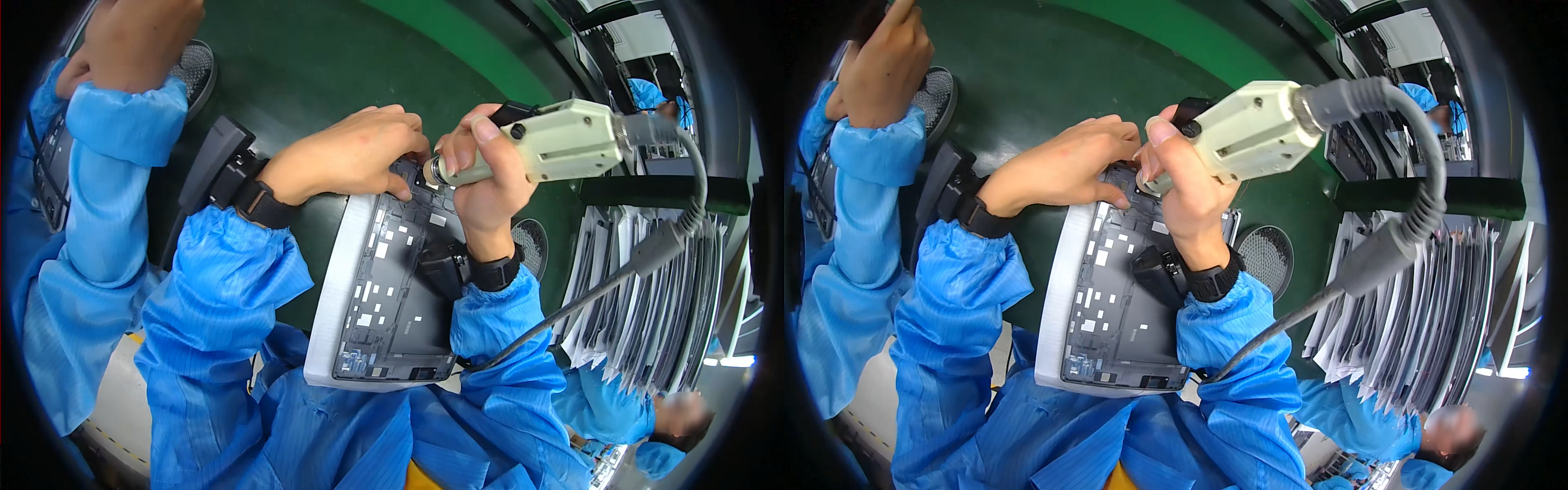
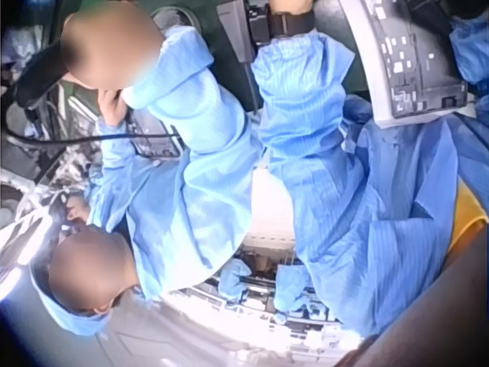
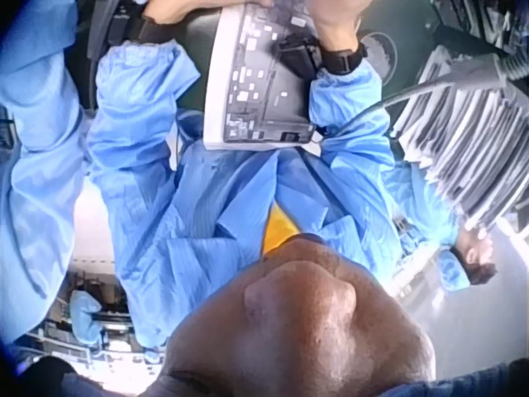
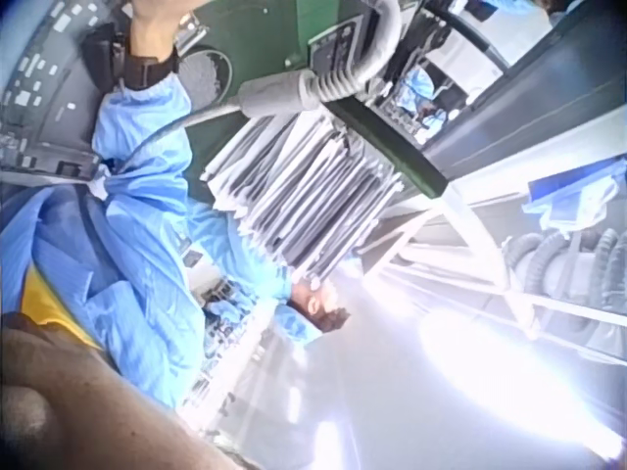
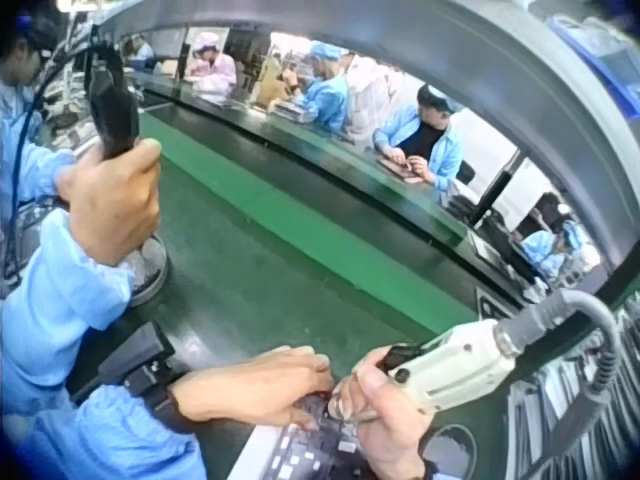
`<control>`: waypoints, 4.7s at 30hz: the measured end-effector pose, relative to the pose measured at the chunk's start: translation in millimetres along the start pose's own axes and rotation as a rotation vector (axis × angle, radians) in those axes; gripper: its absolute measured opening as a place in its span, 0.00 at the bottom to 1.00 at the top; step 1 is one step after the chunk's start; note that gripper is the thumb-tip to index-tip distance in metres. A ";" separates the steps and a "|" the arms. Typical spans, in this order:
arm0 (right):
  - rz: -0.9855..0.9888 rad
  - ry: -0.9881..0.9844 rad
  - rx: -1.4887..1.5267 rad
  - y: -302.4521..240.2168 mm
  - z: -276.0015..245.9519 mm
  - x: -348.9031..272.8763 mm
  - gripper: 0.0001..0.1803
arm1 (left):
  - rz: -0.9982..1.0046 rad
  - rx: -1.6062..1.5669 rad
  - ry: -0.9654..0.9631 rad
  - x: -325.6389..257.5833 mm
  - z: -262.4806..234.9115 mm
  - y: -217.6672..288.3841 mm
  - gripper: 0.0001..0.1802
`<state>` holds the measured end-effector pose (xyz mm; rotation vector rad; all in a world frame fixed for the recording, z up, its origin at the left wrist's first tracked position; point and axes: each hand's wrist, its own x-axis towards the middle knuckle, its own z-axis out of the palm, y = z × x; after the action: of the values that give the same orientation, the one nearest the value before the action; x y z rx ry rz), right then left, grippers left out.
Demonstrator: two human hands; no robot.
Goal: Using a power screwdriver to assemble electronic devices such as tablets or laptops on a factory assembly line.
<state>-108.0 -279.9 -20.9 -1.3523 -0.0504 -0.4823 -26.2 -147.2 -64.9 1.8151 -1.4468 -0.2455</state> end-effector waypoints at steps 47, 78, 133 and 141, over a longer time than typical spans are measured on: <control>-0.332 0.772 0.113 -51.2 -169.8 -249.3 0.23 | -0.897 -0.507 0.810 -106.7 37.5 116.5 0.14; -0.261 0.938 0.013 -50.3 -162.8 -246.9 0.24 | -0.440 0.556 0.811 172.2 -85.3 -114.5 0.13; -0.249 0.803 0.016 -56.5 -165.5 -245.9 0.20 | -0.939 -0.774 0.666 -42.1 13.9 94.2 0.14; -0.246 0.797 0.013 -53.0 -169.8 -241.7 0.21 | -1.159 -0.858 0.588 -111.6 47.8 144.8 0.14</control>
<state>-385.6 -373.7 -85.8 -1.0652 0.4392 -1.1956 -198.2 -75.4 -34.2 1.5417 0.2486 -0.6910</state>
